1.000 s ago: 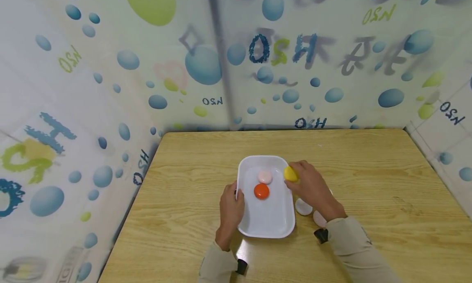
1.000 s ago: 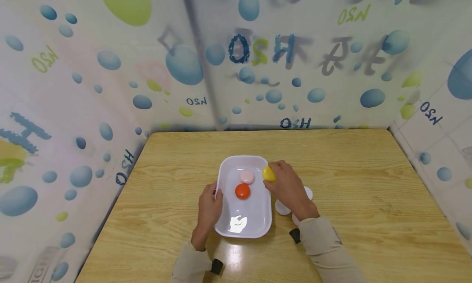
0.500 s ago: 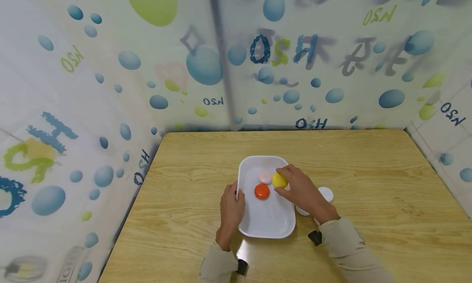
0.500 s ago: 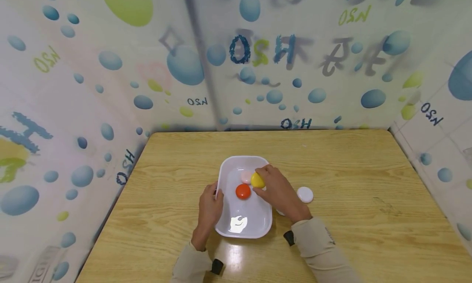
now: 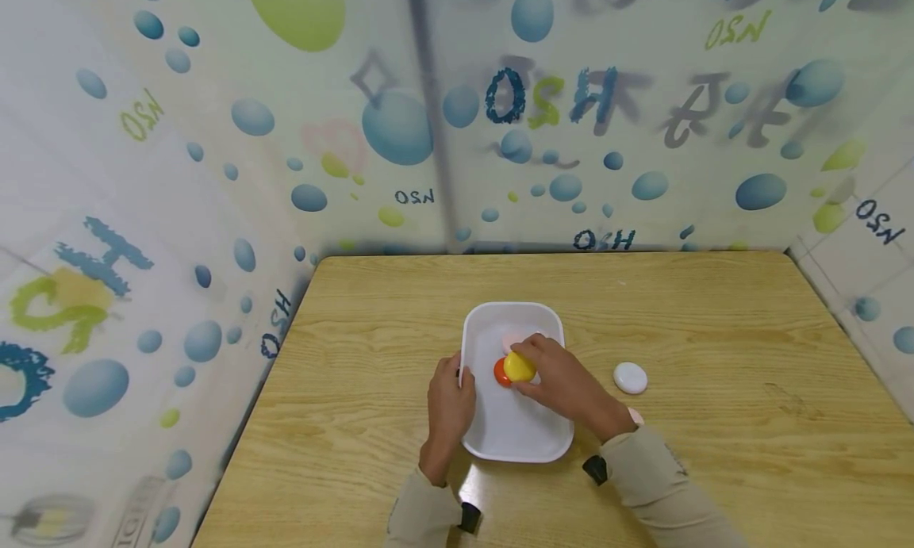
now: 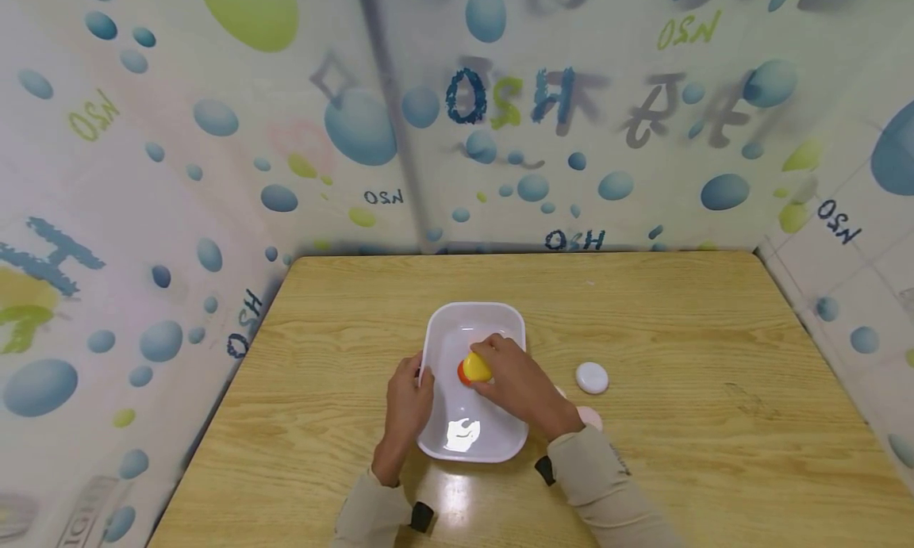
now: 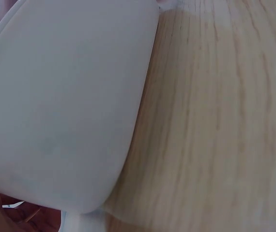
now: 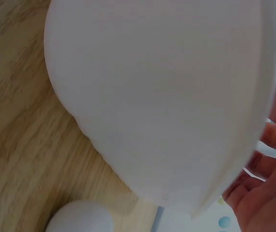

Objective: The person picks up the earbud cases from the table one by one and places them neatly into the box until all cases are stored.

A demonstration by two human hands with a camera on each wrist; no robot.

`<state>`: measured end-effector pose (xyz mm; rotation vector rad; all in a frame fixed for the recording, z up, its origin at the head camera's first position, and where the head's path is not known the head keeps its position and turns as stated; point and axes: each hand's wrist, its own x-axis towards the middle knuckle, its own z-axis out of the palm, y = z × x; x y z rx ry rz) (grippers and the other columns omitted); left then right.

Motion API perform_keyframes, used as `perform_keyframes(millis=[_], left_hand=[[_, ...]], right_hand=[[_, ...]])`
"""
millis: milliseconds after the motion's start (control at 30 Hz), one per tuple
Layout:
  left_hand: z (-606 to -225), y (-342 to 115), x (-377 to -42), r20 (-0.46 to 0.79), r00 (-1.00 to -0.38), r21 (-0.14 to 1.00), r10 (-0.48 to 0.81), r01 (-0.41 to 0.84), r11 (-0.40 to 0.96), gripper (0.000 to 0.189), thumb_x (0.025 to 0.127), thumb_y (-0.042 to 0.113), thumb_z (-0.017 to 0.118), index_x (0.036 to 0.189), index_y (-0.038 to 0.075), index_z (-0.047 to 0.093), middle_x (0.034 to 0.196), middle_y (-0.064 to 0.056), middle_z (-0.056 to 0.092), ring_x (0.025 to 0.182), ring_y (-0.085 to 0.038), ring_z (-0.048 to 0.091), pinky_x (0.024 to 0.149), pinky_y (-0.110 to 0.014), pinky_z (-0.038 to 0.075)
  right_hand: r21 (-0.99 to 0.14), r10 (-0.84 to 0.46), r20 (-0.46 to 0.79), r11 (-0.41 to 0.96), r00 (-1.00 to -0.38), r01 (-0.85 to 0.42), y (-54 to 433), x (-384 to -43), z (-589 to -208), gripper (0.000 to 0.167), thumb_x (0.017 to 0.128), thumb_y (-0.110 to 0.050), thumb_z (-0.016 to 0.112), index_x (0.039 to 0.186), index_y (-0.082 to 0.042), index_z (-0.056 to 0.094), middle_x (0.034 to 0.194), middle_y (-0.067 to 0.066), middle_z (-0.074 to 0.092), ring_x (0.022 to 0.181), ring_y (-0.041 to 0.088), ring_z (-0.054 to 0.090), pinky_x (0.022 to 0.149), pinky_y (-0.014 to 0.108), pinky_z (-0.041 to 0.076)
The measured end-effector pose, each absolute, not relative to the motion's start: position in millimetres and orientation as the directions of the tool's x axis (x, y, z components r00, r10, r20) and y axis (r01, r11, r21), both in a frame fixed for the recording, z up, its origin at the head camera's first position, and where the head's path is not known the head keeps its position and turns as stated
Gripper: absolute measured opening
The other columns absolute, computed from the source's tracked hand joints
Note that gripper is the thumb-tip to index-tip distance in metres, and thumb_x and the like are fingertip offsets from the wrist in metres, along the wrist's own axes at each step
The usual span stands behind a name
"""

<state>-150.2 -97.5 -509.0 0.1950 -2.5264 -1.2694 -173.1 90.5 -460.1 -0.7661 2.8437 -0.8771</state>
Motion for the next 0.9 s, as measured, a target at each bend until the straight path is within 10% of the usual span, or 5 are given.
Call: perform_keyframes(millis=[900], left_hand=[[-511,-98,-150,0.242,-0.937,0.787,-0.252,0.038,0.615,0.032,0.092,0.004,0.058,0.121,-0.002,0.067,0.101,-0.017,0.067,0.089,-0.033,0.066,0.076,-0.047,0.054]], right_hand=[[-0.383,-0.629,0.049,0.705,-0.776,-0.596,72,-160,-486,0.04,0.079,-0.023,0.082,0.115,-0.011,0.067,0.106,-0.001,0.06,0.086,0.014,0.054,0.074,0.031,0.049]])
